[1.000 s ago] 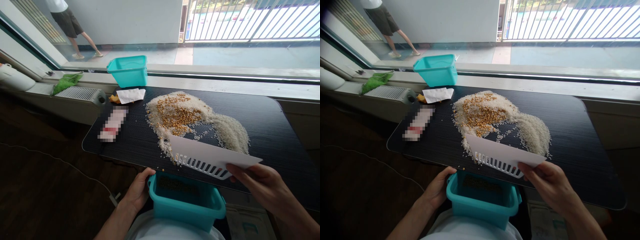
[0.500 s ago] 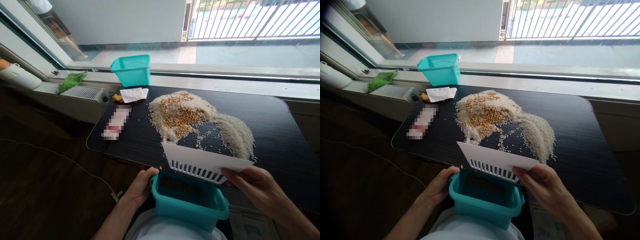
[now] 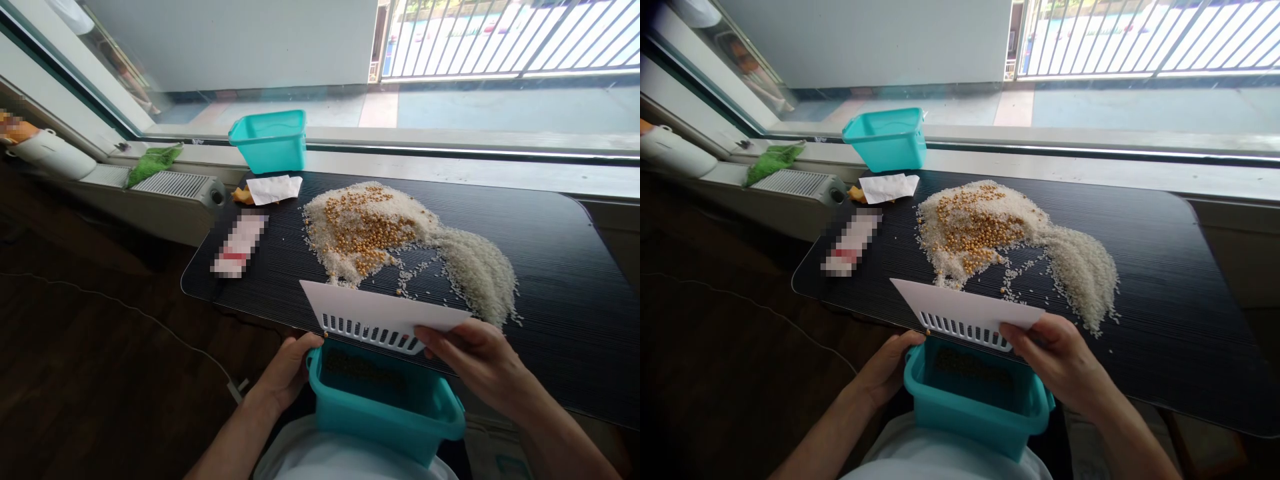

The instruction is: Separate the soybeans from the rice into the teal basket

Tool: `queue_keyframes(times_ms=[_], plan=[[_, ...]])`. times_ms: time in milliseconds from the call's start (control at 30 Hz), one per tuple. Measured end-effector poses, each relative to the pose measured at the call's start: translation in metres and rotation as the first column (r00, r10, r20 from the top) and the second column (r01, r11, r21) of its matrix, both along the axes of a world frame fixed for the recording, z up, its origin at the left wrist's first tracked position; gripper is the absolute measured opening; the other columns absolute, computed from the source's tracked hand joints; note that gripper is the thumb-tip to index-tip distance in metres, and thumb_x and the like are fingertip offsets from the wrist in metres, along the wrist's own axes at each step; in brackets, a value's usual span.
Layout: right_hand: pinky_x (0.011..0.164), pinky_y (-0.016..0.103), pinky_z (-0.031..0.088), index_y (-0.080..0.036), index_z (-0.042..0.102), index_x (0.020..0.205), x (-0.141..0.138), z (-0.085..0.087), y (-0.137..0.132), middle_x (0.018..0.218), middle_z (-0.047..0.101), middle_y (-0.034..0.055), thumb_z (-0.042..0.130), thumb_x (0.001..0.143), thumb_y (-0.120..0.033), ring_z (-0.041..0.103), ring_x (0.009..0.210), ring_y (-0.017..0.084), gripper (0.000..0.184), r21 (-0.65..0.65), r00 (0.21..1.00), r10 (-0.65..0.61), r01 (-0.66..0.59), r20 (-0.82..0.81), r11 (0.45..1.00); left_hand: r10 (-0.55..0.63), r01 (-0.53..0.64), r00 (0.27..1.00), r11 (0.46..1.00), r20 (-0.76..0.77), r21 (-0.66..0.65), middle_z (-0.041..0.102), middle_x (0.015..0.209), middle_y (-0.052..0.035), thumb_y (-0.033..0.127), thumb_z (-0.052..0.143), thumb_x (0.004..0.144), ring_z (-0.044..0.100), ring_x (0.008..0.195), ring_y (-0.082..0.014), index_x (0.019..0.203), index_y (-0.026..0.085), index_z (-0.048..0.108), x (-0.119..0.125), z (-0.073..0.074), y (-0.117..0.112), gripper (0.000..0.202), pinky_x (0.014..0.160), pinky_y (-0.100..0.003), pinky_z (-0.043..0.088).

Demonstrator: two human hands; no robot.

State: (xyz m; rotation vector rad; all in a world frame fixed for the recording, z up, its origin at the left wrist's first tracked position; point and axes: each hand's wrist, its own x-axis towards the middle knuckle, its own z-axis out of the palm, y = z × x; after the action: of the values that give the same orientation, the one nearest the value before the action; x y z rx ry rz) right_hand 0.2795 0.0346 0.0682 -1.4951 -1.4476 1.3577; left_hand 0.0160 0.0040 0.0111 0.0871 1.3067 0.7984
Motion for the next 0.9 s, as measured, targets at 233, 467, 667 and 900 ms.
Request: queue_keyframes(times_ms=[233, 467, 667, 900], plan=[[0.046, 0.025, 0.056, -0.023, 0.082, 0.068, 0.021, 0.010, 0.000, 0.061, 0.073, 0.0036, 0.083, 0.070, -0.063, 0.065, 0.054, 0.019, 0.039, -0.020, 0.999, -0.013, 0.014, 0.043, 1.000, -0.026, 0.026, 1.000, 1.000, 0.014, -0.008, 0.069, 0.057, -0.0026, 0.032, 0.091, 0.046, 0.057, 0.055, -0.0125, 0.059, 0.012, 0.073, -0.002, 0.000, 0.000, 0.030, 0.058, -0.025, 0.048], [0.058, 0.032, 0.064, -0.027, 0.085, 0.078, 0.070, 0.006, -0.015, 0.072, 0.078, 0.0042, 0.088, 0.060, -0.069, 0.073, 0.064, 0.025, 0.045, -0.027, 0.941, -0.304, 0.311, 0.149, 0.950, 0.046, -0.046, 0.999, 0.998, -0.018, -0.033, 0.067, 0.055, -0.0007, 0.026, 0.092, 0.042, 0.057, 0.054, -0.0120, 0.058, 0.012, 0.074, 0.000, -0.004, -0.001, 0.028, 0.058, -0.024, 0.048], [0.055, 0.028, 0.060, -0.028, 0.083, 0.071, 0.066, 0.000, -0.016, 0.069, 0.077, 0.0039, 0.083, 0.065, -0.072, 0.069, 0.062, 0.022, 0.044, 0.000, 0.953, -0.249, 0.253, 0.172, 0.968, 0.065, -0.066, 0.998, 0.997, -0.025, -0.033, 0.068, 0.055, -0.0011, 0.025, 0.091, 0.043, 0.058, 0.053, -0.0122, 0.059, 0.011, 0.074, 0.000, -0.006, -0.002, 0.027, 0.057, -0.024, 0.048], [0.053, 0.027, 0.059, -0.027, 0.082, 0.070, 0.065, -0.003, -0.016, 0.071, 0.077, 0.0043, 0.083, 0.068, -0.068, 0.069, 0.061, 0.022, 0.041, -0.024, 0.965, -0.204, 0.210, 0.163, 0.977, 0.066, -0.066, 0.998, 0.998, -0.007, -0.013, 0.068, 0.056, -0.0006, 0.024, 0.091, 0.047, 0.059, 0.054, -0.0124, 0.060, 0.013, 0.073, 0.001, -0.004, -0.003, 0.025, 0.059, -0.025, 0.048]])
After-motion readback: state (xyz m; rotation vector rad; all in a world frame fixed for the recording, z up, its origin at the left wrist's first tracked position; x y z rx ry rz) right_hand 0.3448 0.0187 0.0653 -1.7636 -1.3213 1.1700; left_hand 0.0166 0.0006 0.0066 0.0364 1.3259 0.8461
